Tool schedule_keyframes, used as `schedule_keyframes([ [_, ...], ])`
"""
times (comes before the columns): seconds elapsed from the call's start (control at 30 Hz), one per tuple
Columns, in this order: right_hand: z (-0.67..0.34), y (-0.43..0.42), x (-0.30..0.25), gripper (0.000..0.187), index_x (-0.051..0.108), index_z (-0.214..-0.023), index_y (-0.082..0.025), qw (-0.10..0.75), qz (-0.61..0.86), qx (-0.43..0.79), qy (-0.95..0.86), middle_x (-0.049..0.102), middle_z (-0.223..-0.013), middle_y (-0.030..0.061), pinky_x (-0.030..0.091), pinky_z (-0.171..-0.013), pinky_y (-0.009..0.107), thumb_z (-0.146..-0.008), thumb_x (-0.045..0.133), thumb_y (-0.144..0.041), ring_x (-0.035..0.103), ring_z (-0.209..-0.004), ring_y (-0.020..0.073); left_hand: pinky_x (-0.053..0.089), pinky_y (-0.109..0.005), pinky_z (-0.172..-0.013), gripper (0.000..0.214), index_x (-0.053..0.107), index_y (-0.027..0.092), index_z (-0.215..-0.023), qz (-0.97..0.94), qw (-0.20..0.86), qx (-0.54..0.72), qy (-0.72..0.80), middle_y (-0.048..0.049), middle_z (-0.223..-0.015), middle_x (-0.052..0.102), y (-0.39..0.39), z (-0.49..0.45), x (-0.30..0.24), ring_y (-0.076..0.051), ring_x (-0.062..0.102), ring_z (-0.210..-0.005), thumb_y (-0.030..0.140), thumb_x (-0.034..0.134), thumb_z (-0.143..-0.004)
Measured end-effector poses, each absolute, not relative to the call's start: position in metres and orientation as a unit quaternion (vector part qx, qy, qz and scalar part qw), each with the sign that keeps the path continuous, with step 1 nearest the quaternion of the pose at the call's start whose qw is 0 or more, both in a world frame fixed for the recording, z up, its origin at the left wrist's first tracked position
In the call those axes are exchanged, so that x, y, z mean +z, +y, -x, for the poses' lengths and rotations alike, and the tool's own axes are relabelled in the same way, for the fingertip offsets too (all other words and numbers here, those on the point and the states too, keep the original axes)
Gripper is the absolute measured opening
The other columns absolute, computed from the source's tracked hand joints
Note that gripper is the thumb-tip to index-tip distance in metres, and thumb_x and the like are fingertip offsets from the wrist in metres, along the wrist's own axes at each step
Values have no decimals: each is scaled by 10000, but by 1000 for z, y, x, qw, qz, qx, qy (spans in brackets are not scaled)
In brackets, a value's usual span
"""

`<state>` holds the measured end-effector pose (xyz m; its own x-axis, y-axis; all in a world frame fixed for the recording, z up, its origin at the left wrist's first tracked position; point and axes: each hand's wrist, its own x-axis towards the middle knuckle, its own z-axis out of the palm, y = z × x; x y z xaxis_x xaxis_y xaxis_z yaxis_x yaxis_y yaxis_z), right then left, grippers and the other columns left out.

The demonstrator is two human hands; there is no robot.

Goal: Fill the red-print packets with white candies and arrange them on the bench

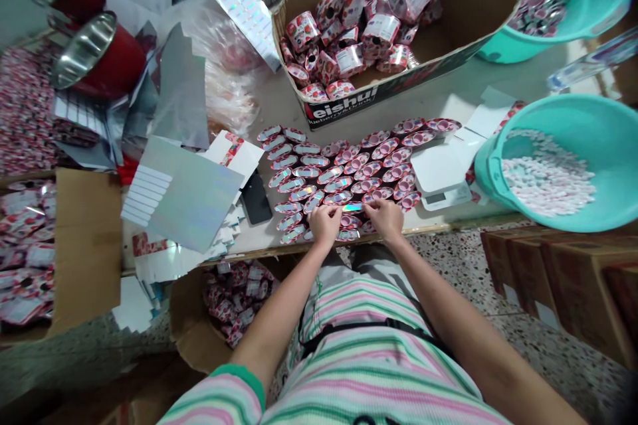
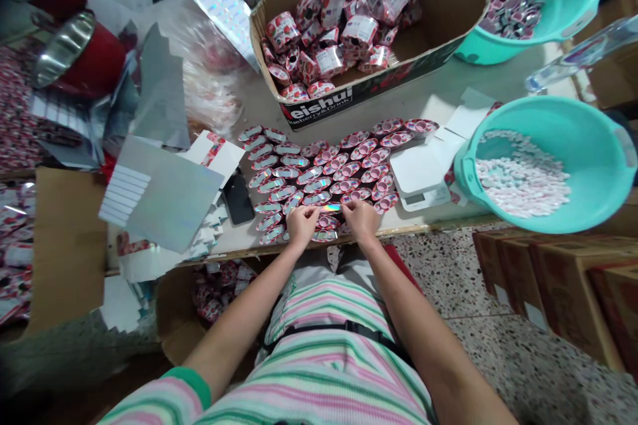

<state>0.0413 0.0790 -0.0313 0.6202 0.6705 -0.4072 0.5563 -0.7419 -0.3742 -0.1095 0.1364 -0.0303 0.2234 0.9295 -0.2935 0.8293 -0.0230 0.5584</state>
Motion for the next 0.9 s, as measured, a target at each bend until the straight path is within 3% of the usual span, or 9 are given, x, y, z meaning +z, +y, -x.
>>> schedule_keyframes([
  [0.77,-39,79,-30,282,739,-867,-245,60,896,266,-350,712,-795,70,356,-612,280,-797,558,-451,627,-745,213,319,-393,-872,161,685,219,-699,-747,270,43,606,-54,-850,703,134,103,-29,-251,529,-907,260,578,-813],
  [0.9,-39,79,-32,272,722,-846,-235,49,891,267,-364,697,-774,61,349,-626,280,-799,555,-445,606,-733,202,309,-412,-888,202,633,212,-628,-742,273,35,611,-64,-818,680,136,104,-30,-259,517,-917,318,623,-799],
])
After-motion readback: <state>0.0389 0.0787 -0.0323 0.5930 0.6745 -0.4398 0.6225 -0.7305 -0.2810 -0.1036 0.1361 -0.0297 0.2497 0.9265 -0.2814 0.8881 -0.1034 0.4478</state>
